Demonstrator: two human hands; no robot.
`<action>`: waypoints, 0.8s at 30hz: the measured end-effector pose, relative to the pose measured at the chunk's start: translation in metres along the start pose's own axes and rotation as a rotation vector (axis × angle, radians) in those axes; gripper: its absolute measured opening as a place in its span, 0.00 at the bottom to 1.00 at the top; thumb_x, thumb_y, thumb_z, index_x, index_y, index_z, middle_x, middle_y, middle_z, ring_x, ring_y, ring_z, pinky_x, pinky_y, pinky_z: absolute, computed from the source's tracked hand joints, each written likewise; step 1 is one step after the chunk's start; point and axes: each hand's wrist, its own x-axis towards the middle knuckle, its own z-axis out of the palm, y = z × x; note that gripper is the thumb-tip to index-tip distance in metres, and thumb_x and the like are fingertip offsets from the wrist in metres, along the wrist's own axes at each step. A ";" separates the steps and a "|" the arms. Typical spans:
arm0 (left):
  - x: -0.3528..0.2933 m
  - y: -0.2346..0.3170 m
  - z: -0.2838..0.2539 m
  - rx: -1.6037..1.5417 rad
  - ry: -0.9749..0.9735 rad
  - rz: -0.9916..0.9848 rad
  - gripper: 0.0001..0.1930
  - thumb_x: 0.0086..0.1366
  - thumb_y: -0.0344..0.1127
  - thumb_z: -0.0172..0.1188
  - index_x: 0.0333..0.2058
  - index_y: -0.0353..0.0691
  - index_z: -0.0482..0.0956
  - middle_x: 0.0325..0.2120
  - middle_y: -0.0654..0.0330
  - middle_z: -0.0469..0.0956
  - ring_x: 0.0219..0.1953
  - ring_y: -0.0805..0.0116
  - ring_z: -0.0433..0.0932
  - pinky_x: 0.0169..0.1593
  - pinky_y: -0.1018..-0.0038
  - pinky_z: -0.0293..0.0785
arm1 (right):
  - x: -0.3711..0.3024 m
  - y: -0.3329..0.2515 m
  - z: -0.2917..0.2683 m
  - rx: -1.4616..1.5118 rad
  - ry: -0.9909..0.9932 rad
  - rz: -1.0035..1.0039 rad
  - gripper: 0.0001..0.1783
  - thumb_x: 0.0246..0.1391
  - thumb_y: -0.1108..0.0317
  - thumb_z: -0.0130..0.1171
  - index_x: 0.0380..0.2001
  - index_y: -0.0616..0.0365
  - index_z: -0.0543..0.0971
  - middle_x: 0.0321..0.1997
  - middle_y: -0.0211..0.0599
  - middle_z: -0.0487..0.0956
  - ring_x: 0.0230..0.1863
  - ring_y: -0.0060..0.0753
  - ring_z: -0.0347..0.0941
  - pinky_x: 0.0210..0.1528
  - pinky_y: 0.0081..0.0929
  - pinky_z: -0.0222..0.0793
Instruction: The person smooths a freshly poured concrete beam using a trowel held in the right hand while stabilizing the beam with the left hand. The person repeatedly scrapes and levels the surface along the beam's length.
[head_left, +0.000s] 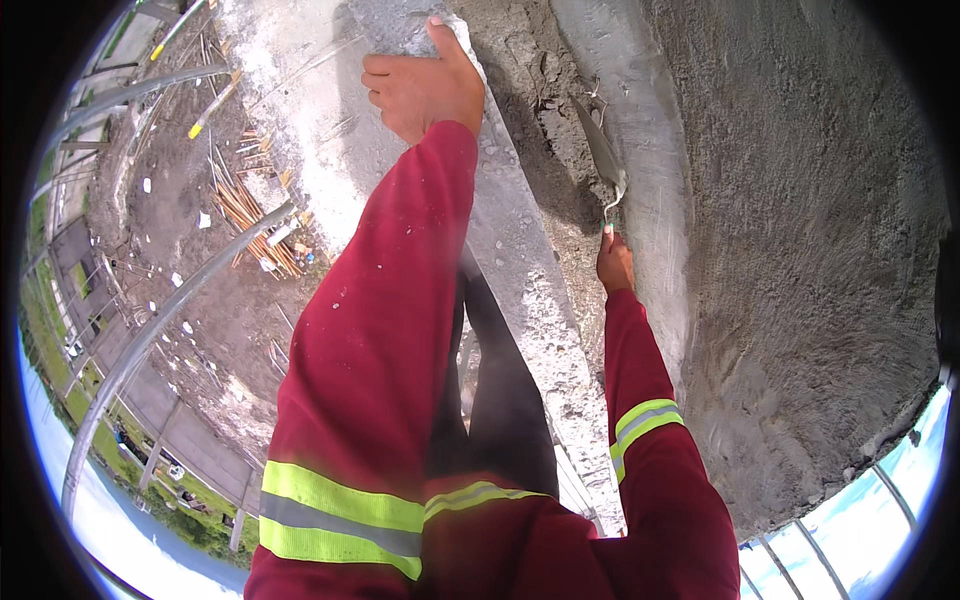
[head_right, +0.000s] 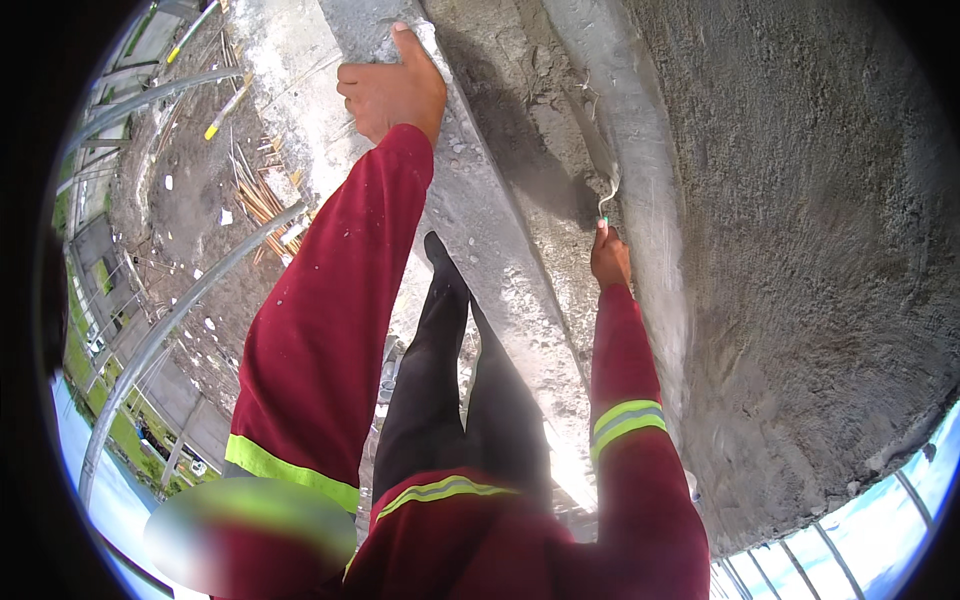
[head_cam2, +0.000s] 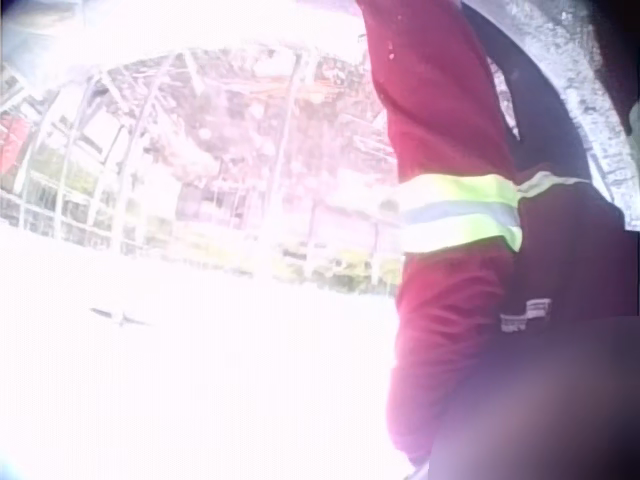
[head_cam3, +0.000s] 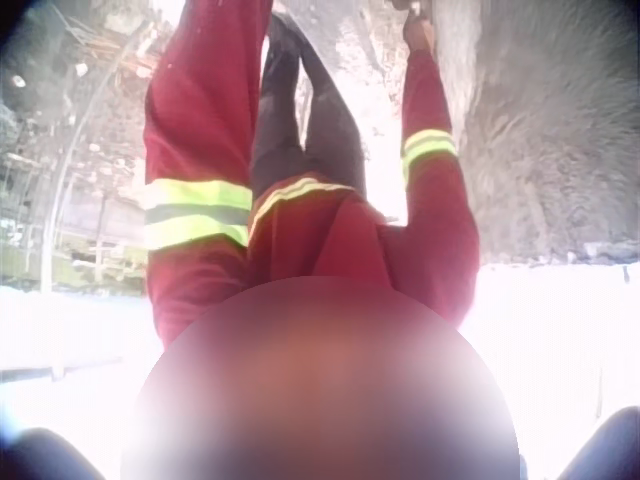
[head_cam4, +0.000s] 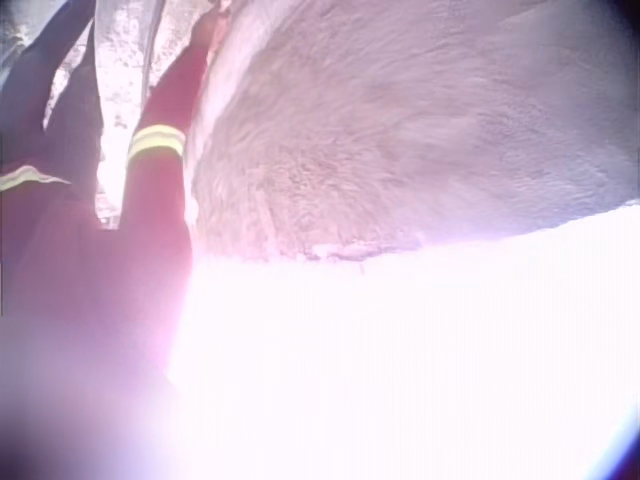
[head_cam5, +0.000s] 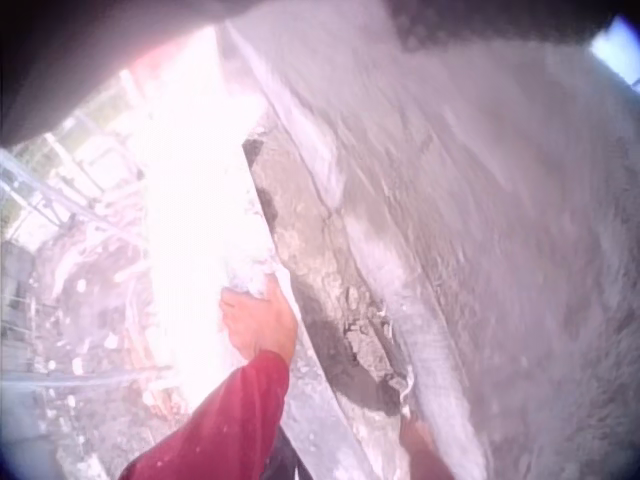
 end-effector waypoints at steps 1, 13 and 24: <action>0.000 0.000 0.000 -0.005 0.002 0.008 0.46 0.70 0.72 0.51 0.56 0.23 0.64 0.53 0.39 0.72 0.58 0.40 0.77 0.55 0.47 0.78 | 0.000 -0.001 0.001 0.021 -0.018 0.031 0.34 0.78 0.41 0.39 0.44 0.64 0.79 0.38 0.66 0.84 0.41 0.78 0.78 0.45 0.65 0.70; 0.001 0.003 -0.002 -0.018 0.013 0.013 0.47 0.70 0.72 0.51 0.56 0.22 0.64 0.54 0.37 0.72 0.59 0.38 0.76 0.59 0.47 0.75 | 0.008 -0.008 0.004 0.072 0.075 -0.057 0.37 0.78 0.38 0.36 0.42 0.66 0.76 0.31 0.60 0.82 0.36 0.72 0.78 0.40 0.62 0.70; -0.003 0.003 0.000 0.000 0.010 -0.007 0.48 0.69 0.72 0.51 0.57 0.22 0.64 0.56 0.36 0.71 0.60 0.38 0.74 0.61 0.48 0.74 | 0.014 0.000 0.017 0.035 -0.032 0.017 0.34 0.77 0.39 0.37 0.47 0.62 0.78 0.36 0.66 0.82 0.41 0.75 0.79 0.45 0.68 0.68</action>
